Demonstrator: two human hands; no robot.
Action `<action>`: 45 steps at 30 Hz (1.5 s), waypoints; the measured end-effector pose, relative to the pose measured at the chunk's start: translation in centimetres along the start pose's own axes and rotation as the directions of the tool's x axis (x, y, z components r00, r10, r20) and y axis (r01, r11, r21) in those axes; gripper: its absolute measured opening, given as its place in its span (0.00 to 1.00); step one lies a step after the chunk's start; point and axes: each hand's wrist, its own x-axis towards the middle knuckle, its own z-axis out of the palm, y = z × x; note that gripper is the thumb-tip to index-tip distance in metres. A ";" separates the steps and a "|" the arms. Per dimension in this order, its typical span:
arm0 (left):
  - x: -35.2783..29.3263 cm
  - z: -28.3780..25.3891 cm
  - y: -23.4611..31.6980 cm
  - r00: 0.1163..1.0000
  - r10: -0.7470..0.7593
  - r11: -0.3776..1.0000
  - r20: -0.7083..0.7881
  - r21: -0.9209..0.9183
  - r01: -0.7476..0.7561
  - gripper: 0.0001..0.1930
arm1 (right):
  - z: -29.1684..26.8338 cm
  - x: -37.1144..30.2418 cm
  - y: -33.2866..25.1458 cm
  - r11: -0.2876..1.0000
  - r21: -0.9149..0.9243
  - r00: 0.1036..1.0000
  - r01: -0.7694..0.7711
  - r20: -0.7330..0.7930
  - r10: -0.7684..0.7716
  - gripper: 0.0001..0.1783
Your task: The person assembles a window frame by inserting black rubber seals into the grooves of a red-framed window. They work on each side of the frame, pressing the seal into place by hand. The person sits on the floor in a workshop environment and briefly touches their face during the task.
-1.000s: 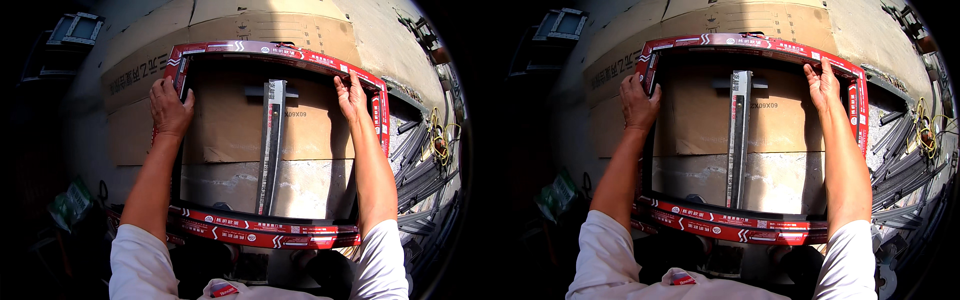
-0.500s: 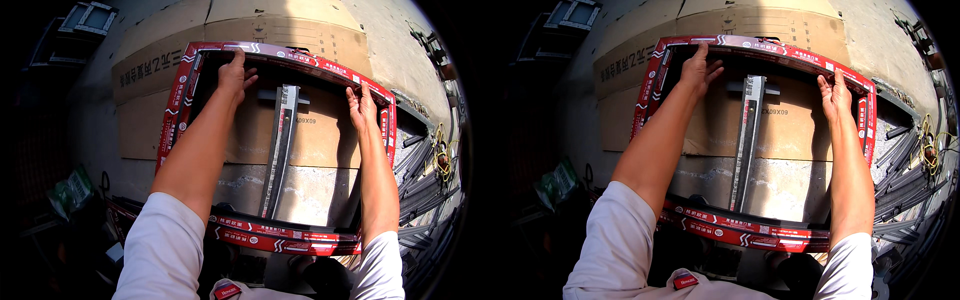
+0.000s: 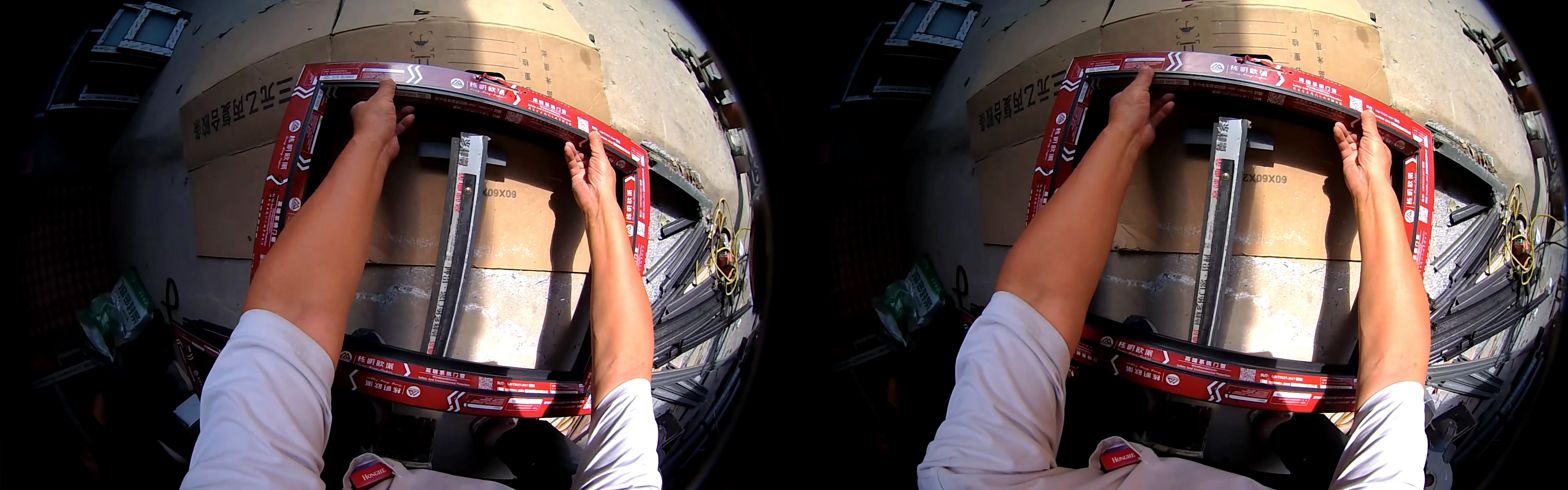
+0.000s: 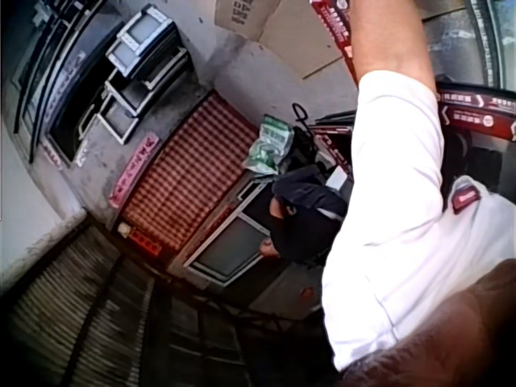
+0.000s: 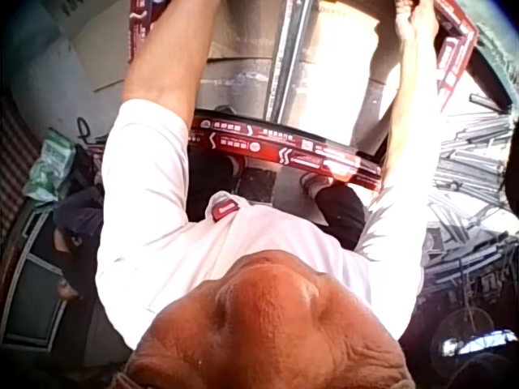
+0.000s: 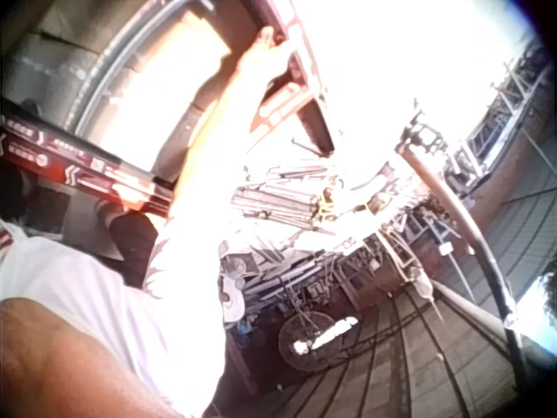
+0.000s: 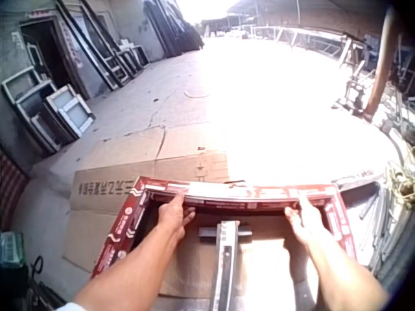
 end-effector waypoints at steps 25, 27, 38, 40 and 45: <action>4.5 -3.1 -0.8 0.982 -0.072 0.997 0.176 0.048 0.064 0.26 | 1.2 -1.4 0.5 0.997 0.063 0.994 -0.038 0.108 0.031 0.22; 4.6 -3.0 -0.9 0.976 -0.066 0.998 0.209 0.028 0.062 0.25 | 1.1 -1.4 0.2 0.998 0.048 0.993 -0.050 0.112 0.044 0.23; 6.1 -3.3 -0.7 0.981 -0.103 0.993 0.164 0.072 0.092 0.28 | 1.7 -1.8 0.0 0.997 -0.010 0.991 -0.078 0.112 0.079 0.31; 6.2 -3.4 -0.8 0.981 -0.093 0.993 0.172 0.083 0.079 0.29 | 1.7 -1.7 -0.1 0.996 -0.013 0.988 -0.093 0.121 0.094 0.31; 6.6 -4.0 -0.9 0.980 -0.106 0.987 0.168 0.134 0.084 0.31 | 1.7 -1.4 -0.2 0.993 -0.015 0.985 -0.115 0.126 0.116 0.30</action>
